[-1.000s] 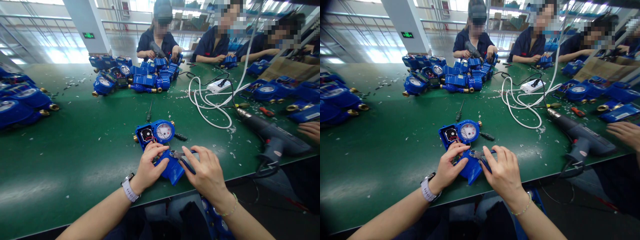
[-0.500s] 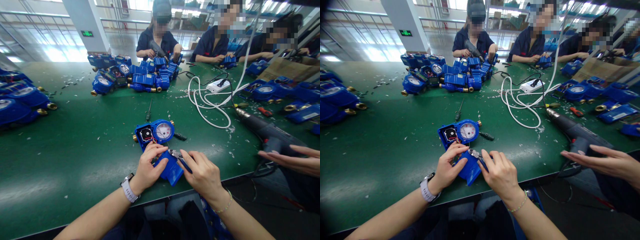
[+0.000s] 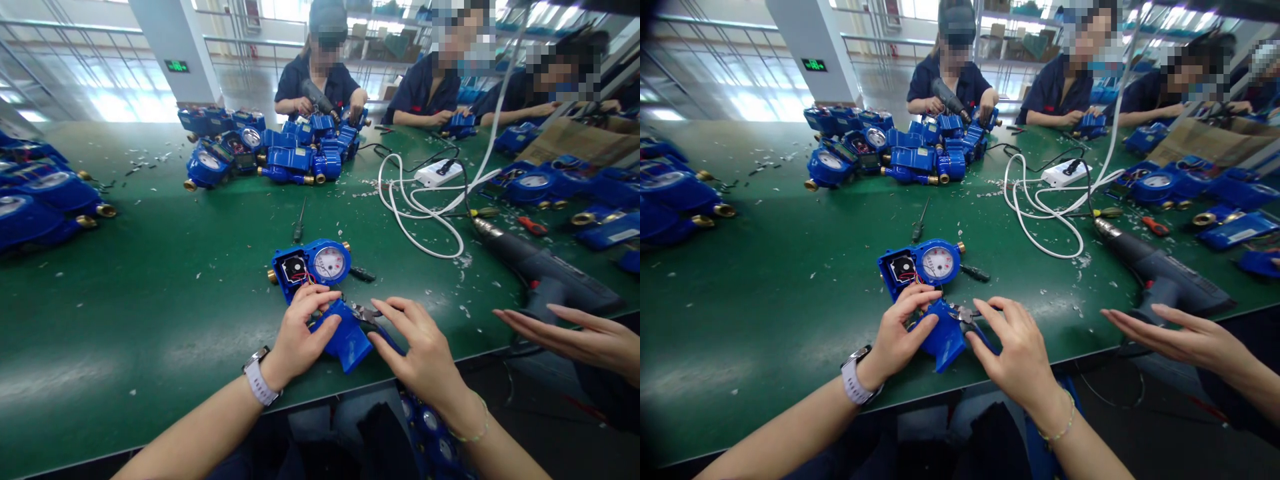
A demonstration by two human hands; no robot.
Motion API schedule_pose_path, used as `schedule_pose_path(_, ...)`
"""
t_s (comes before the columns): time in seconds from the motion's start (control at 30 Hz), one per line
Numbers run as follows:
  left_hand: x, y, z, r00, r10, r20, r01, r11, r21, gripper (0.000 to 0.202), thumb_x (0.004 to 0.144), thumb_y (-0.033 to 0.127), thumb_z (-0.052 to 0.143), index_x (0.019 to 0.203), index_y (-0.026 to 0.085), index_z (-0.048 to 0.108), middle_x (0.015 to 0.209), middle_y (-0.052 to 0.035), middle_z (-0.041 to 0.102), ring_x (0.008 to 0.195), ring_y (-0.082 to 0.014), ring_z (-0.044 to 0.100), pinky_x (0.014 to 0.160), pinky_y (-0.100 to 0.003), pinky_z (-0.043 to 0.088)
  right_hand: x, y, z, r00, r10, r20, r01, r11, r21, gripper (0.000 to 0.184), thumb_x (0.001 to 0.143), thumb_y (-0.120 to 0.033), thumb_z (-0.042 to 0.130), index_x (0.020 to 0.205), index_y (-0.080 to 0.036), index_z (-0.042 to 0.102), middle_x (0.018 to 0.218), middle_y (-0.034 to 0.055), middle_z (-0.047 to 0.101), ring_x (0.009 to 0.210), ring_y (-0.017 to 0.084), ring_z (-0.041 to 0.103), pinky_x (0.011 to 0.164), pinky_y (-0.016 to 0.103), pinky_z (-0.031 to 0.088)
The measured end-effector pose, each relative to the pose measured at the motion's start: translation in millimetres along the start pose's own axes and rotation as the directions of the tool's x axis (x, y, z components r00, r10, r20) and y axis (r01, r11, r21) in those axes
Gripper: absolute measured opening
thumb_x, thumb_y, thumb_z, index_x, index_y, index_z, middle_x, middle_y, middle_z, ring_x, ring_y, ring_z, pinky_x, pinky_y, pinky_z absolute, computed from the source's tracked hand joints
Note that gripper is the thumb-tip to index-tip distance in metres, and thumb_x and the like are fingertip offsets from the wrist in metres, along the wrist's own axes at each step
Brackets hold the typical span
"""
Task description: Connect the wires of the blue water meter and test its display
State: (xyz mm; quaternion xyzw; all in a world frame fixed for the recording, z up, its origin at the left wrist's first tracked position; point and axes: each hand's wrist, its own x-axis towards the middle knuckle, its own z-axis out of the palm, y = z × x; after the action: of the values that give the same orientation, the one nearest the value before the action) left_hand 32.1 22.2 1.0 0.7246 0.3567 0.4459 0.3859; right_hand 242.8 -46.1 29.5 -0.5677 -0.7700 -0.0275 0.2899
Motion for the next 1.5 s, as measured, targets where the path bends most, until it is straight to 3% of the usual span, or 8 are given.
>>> schedule_pose_path(0.2,-0.6,-2.6,0.4,0.998,0.054,0.043,-0.056,0.997,0.056,0.026,0.088,0.023,0.06,0.113,0.021,0.066,0.117,-0.0111,0.066,0.123,-0.0268,0.053,0.11,-0.05,0.036,3.5,-5.5,0.5,0.998,-0.064,-0.018,0.061,0.989,-0.134,0.035,0.097,-0.032,0.055,0.124,-0.011,0.06,0.109,0.0155,0.057,0.101,0.03,0.056,0.083,0.047,0.049)
schedule_pose_path(0.43,-2.9,-6.9,2.5,0.997,0.072,0.042,-0.073,0.997,0.022,0.023,0.088,0.02,0.059,0.11,0.021,0.065,0.119,-0.0111,0.065,0.124,-0.0269,0.052,0.113,-0.053,0.03,0.8,-8.7,-0.7,0.996,-0.083,-0.017,0.08,0.988,-0.13,0.029,0.095,-0.028,0.057,0.116,-0.011,0.065,0.099,0.0137,0.059,0.089,0.028,0.057,0.074,0.042,0.049)
schedule_pose_path(0.63,-3.1,-10.2,3.0,0.996,0.069,0.054,-0.068,0.998,-0.02,0.022,0.089,0.019,0.059,0.11,0.022,0.063,0.121,-0.0111,0.062,0.122,-0.0263,0.052,0.113,-0.054,0.029,-3.3,-8.5,4.4,0.998,-0.061,-0.017,0.061,0.998,0.008,0.023,0.096,-0.025,0.057,0.112,-0.011,0.065,0.092,0.0097,0.062,0.083,0.023,0.059,0.073,0.036,0.05)
schedule_pose_path(0.83,-2.5,-8.1,2.7,0.996,0.071,0.058,-0.068,0.996,-0.059,0.019,0.089,0.02,0.059,0.107,0.022,0.058,0.12,-0.0109,0.058,0.122,-0.0253,0.05,0.11,-0.05,0.033,-16.4,4.3,1.0,0.995,0.099,0.013,-0.099,0.973,0.209,0.023,0.096,-0.029,0.058,0.116,-0.018,0.062,0.103,0.0064,0.063,0.093,0.019,0.061,0.082,0.032,0.051)
schedule_pose_path(1.07,-2.8,-8.6,4.3,0.996,0.06,0.07,-0.059,0.998,-0.024,0.016,0.086,0.02,0.061,0.101,0.022,0.057,0.111,-0.0097,0.06,0.123,-0.0261,0.049,0.109,-0.051,0.033,-21.4,0.8,-5.8,0.999,0.032,0.033,-0.033,0.998,0.051,0.032,0.095,-0.032,0.056,0.123,-0.017,0.06,0.109,0.0115,0.058,0.1,0.026,0.057,0.084,0.042,0.049)
schedule_pose_path(1.2,-2.4,-7.2,5.8,0.996,0.057,0.064,-0.059,0.998,0.027,0.014,0.083,0.019,0.062,0.096,0.022,0.057,0.111,-0.009,0.059,0.12,-0.0264,0.051,0.108,-0.051,0.035,-16.2,-3.5,-4.4,1.0,-0.002,0.027,0.002,1.0,0.007,0.031,0.095,-0.033,0.055,0.121,-0.016,0.061,0.107,0.0119,0.059,0.098,0.026,0.057,0.082,0.042,0.049)
schedule_pose_path(1.33,-1.7,-4.2,6.5,0.995,0.059,0.078,-0.065,0.995,0.074,0.01,0.079,0.017,0.059,0.087,0.021,0.056,0.102,-0.0075,0.061,0.116,-0.0268,0.053,0.109,-0.055,0.032,-18.9,31.0,-0.9,0.983,0.185,-0.015,-0.184,0.982,0.044,0.036,0.096,-0.043,0.054,0.12,-0.018,0.062,0.11,0.0102,0.062,0.101,0.025,0.059,0.087,0.04,0.05)
schedule_pose_path(1.5,-2.6,-2.6,5.9,0.992,0.044,0.115,-0.056,0.993,0.104,0.012,0.075,0.015,0.055,0.085,0.022,0.054,0.098,-0.0063,0.062,0.117,-0.0258,0.054,0.114,-0.058,0.024,-36.6,115.7,-4.6,0.861,0.505,-0.055,-0.508,0.849,-0.149,0.052,0.089,-0.059,0.048,0.11,-0.016,0.068,0.106,0.0116,0.065,0.099,0.031,0.061,0.088,0.046,0.05)
